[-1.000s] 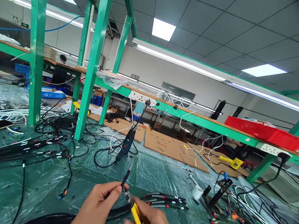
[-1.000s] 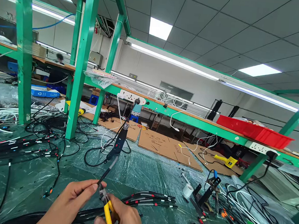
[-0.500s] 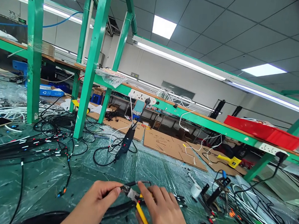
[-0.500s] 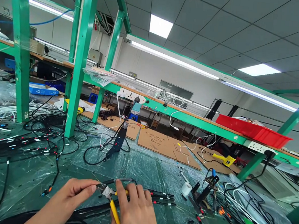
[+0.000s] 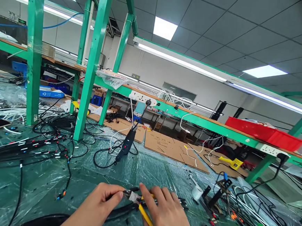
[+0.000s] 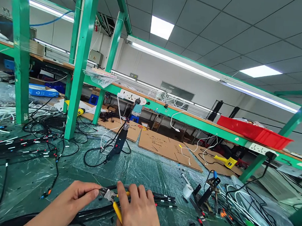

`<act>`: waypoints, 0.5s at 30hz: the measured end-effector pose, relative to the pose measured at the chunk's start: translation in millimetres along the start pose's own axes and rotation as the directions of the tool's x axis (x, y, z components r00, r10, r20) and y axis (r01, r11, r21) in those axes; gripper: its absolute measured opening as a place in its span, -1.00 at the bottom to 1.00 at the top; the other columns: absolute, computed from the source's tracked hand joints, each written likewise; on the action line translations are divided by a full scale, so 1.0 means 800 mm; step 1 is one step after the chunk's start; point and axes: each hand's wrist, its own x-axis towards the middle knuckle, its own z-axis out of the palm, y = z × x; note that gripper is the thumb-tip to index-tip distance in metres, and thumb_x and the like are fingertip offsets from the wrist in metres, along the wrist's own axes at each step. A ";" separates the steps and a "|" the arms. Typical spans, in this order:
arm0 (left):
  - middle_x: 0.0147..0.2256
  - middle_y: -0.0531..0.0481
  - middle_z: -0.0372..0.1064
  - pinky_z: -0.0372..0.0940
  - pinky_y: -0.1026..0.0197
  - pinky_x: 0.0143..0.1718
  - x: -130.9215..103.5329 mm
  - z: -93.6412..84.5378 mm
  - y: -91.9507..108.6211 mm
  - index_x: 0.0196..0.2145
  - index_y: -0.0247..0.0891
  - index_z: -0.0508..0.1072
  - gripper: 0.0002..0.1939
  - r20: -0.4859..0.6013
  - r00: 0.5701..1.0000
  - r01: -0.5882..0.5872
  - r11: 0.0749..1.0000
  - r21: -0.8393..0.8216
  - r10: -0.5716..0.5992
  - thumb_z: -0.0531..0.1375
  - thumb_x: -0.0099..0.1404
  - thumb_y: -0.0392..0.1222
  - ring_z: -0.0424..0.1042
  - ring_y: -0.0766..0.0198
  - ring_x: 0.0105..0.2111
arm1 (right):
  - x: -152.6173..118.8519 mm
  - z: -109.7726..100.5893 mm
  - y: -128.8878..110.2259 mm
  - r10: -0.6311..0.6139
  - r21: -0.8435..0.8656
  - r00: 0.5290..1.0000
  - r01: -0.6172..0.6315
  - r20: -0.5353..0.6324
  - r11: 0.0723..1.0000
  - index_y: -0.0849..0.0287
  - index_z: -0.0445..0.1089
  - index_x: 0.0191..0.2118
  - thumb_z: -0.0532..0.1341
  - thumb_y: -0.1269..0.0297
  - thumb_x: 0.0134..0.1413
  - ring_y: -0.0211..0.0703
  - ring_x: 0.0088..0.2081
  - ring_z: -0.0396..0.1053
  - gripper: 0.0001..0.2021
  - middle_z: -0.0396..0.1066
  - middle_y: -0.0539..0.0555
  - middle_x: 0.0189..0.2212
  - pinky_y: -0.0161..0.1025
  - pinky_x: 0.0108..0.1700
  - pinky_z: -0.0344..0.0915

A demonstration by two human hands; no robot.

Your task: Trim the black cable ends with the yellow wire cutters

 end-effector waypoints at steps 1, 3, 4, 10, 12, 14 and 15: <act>-0.49 0.01 0.48 0.20 0.30 -0.41 0.000 0.000 -0.001 -0.55 -0.19 0.61 -0.72 0.003 1.000 -0.003 1.000 0.011 0.003 0.22 0.19 -0.04 0.34 0.10 -0.37 | -0.001 0.002 0.000 0.016 0.001 1.000 -0.016 0.003 1.000 0.01 0.20 0.23 0.23 0.44 -0.16 0.05 -0.24 0.38 -0.28 0.44 0.07 -0.20 -0.06 -0.24 0.34; -0.50 0.02 0.47 0.19 0.31 -0.42 0.001 0.001 -0.005 -0.56 -0.19 0.60 -0.71 -0.011 1.000 -0.013 1.000 0.025 0.014 0.22 0.20 -0.03 0.33 0.10 -0.37 | -0.002 0.006 -0.001 0.037 -0.001 0.999 -0.037 0.011 0.999 0.01 0.20 0.23 0.24 0.47 -0.18 0.03 -0.25 0.39 -0.26 0.44 0.06 -0.21 -0.09 -0.24 0.35; -0.51 0.02 0.46 0.19 0.31 -0.42 0.001 0.001 -0.007 -0.57 -0.19 0.60 -0.70 -0.021 1.000 -0.018 0.999 0.029 0.018 0.22 0.20 -0.03 0.33 0.10 -0.37 | -0.003 0.008 -0.002 0.036 -0.003 0.999 -0.036 0.018 0.999 0.01 0.19 0.23 0.24 0.48 -0.20 0.03 -0.25 0.39 -0.25 0.44 0.06 -0.21 -0.10 -0.24 0.35; -0.54 0.04 0.41 0.16 0.32 -0.45 0.000 0.001 -0.006 -0.59 -0.19 0.59 -0.69 0.003 0.999 -0.034 0.999 -0.001 0.034 0.23 0.19 -0.01 0.28 0.14 -0.41 | -0.002 0.006 -0.004 0.040 -0.074 0.999 -0.038 0.022 0.997 0.01 0.21 0.21 0.28 0.49 -0.21 0.06 -0.26 0.40 -0.25 0.44 0.05 -0.24 -0.06 -0.28 0.37; -0.57 0.06 0.35 0.12 0.32 -0.48 0.000 0.002 -0.004 -0.60 -0.19 0.59 -0.69 0.027 0.999 -0.030 0.999 -0.034 0.030 0.24 0.17 0.00 0.22 0.19 -0.47 | -0.003 0.006 -0.005 0.034 -0.087 0.999 -0.032 0.021 0.996 0.00 0.24 0.19 0.30 0.47 -0.19 0.07 -0.28 0.41 -0.29 0.44 0.05 -0.25 -0.05 -0.29 0.37; -0.65 0.11 0.20 0.01 0.32 -0.55 0.001 0.003 -0.002 -0.57 -0.22 0.59 -0.67 0.069 0.998 0.014 0.997 -0.078 -0.008 0.23 0.18 0.04 0.08 0.28 -0.56 | -0.005 0.008 -0.006 0.042 -0.073 0.998 -0.039 0.037 0.997 0.01 0.24 0.18 0.30 0.48 -0.19 0.06 -0.28 0.42 -0.29 0.45 0.05 -0.26 -0.09 -0.29 0.37; -0.68 0.15 0.07 -0.07 0.32 -0.59 0.002 0.003 -0.001 -0.54 -0.24 0.60 -0.65 0.100 0.994 0.050 0.993 -0.104 -0.040 0.22 0.19 0.06 -0.02 0.32 -0.59 | -0.005 0.009 -0.007 0.055 -0.055 0.997 -0.052 0.051 0.997 0.02 0.24 0.19 0.29 0.48 -0.17 0.06 -0.27 0.44 -0.29 0.45 0.07 -0.25 -0.11 -0.29 0.37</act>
